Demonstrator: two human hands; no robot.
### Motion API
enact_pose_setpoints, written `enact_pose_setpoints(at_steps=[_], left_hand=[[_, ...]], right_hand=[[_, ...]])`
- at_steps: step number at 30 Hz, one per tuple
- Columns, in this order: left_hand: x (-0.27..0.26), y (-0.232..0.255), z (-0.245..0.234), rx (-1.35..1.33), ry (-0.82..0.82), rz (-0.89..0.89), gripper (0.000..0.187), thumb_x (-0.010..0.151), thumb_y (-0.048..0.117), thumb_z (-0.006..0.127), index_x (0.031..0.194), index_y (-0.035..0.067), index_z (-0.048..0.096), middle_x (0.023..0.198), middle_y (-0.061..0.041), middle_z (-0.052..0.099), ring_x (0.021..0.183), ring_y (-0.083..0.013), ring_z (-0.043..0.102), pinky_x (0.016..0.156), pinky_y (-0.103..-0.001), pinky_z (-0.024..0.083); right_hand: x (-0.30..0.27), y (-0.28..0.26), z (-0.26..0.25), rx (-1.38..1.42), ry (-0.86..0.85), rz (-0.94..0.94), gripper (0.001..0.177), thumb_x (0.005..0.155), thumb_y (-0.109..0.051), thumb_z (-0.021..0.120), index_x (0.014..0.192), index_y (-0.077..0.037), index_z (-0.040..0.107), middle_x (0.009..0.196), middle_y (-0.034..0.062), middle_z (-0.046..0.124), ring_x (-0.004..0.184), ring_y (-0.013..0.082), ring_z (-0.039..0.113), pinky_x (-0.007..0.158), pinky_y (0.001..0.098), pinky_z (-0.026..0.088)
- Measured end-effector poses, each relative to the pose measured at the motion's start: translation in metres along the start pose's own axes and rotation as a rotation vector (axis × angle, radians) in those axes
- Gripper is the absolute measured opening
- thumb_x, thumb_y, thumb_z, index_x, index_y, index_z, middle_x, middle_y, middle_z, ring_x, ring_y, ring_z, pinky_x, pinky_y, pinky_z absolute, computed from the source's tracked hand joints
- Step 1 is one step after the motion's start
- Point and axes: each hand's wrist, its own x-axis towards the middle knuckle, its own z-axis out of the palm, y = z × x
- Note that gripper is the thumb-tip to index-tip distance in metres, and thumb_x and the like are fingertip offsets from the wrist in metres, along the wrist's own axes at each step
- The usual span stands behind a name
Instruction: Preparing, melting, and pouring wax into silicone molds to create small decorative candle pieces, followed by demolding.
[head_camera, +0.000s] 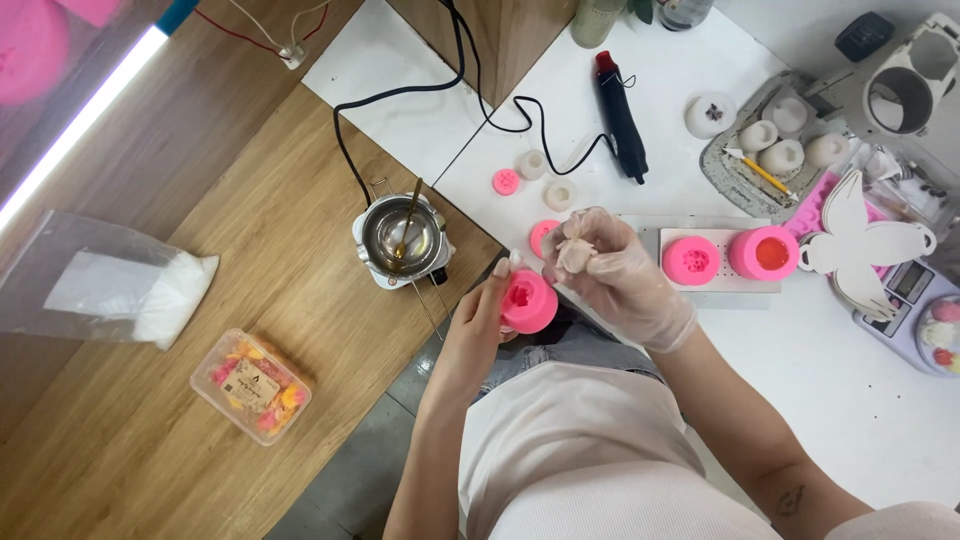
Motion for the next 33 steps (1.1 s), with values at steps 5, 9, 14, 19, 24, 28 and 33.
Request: enact_pose_setpoints(at_steps=[5, 9, 14, 19, 24, 28, 33], left_hand=[[-0.007, -0.010, -0.012, -0.059, -0.047, 0.097, 0.058, 0.110, 0.051, 0.052, 0.111, -0.004, 0.069, 0.085, -0.001, 0.058, 0.071, -0.0067, 0.048, 0.063, -0.024, 0.040], [-0.011, -0.005, -0.018, -0.051, 0.103, -0.021, 0.047, 0.102, 0.050, 0.050, 0.103, 0.007, 0.069, 0.078, 0.005, 0.059, 0.068, -0.0056, 0.049, 0.062, -0.024, 0.041], [-0.015, -0.008, -0.035, -0.103, 0.100, 0.063, 0.041, 0.104, 0.046, 0.048, 0.102, 0.010, 0.069, 0.069, 0.004, 0.046, 0.059, -0.0077, 0.036, 0.054, -0.026, 0.028], [-0.006, -0.036, -0.064, -0.161, 0.156, 0.141, 0.043, 0.108, 0.045, 0.048, 0.089, 0.009, 0.061, 0.070, 0.003, 0.050, 0.061, -0.0079, 0.042, 0.055, -0.026, 0.032], [-0.008, -0.031, -0.078, -0.126, 0.282, 0.175, 0.045, 0.108, 0.046, 0.044, 0.089, 0.009, 0.062, 0.071, 0.004, 0.051, 0.062, -0.0064, 0.043, 0.056, -0.025, 0.033], [-0.008, -0.032, -0.096, -0.165, 0.360, 0.311, 0.041, 0.108, 0.044, 0.041, 0.098, 0.010, 0.062, 0.073, 0.006, 0.050, 0.063, -0.0042, 0.040, 0.057, -0.024, 0.033], [-0.008, -0.044, -0.135, -0.165, 0.471, 0.299, 0.041, 0.109, 0.043, 0.038, 0.096, 0.011, 0.060, 0.069, 0.005, 0.047, 0.058, -0.0055, 0.038, 0.053, -0.025, 0.029]], right_hand=[[0.002, 0.012, 0.006, 0.289, -0.053, 0.029, 0.035, 0.101, -0.012, 0.073, 0.131, -0.004, 0.060, 0.101, 0.0055, 0.064, 0.109, 0.0187, 0.062, 0.100, 0.0345, 0.053], [0.010, 0.016, 0.008, 0.325, 0.063, 0.134, 0.039, 0.100, -0.010, 0.068, 0.136, -0.003, 0.056, 0.121, 0.0106, 0.062, 0.102, 0.0139, 0.062, 0.095, 0.0318, 0.053], [0.018, 0.015, 0.024, 0.255, 0.124, 0.247, 0.043, 0.097, 0.000, 0.065, 0.140, -0.002, 0.057, 0.131, 0.0128, 0.061, 0.100, 0.0110, 0.063, 0.094, 0.0271, 0.054], [0.025, 0.021, 0.033, 0.015, 0.229, 0.329, 0.047, 0.090, 0.006, 0.065, 0.137, -0.002, 0.059, 0.125, 0.0116, 0.066, 0.105, 0.0150, 0.069, 0.095, 0.0274, 0.056], [0.039, 0.045, 0.024, -0.066, 0.189, 0.296, 0.043, 0.093, 0.004, 0.069, 0.134, 0.000, 0.061, 0.124, 0.0112, 0.068, 0.108, 0.0154, 0.068, 0.098, 0.0281, 0.056], [0.054, 0.067, 0.022, -0.424, 0.143, 0.187, 0.039, 0.093, 0.001, 0.071, 0.131, 0.000, 0.063, 0.123, 0.0086, 0.069, 0.114, 0.0139, 0.068, 0.101, 0.0282, 0.054], [0.072, 0.101, 0.010, -0.633, 0.111, 0.093, 0.037, 0.092, -0.002, 0.073, 0.127, -0.002, 0.063, 0.121, 0.0037, 0.069, 0.110, 0.0105, 0.066, 0.101, 0.0273, 0.054]])
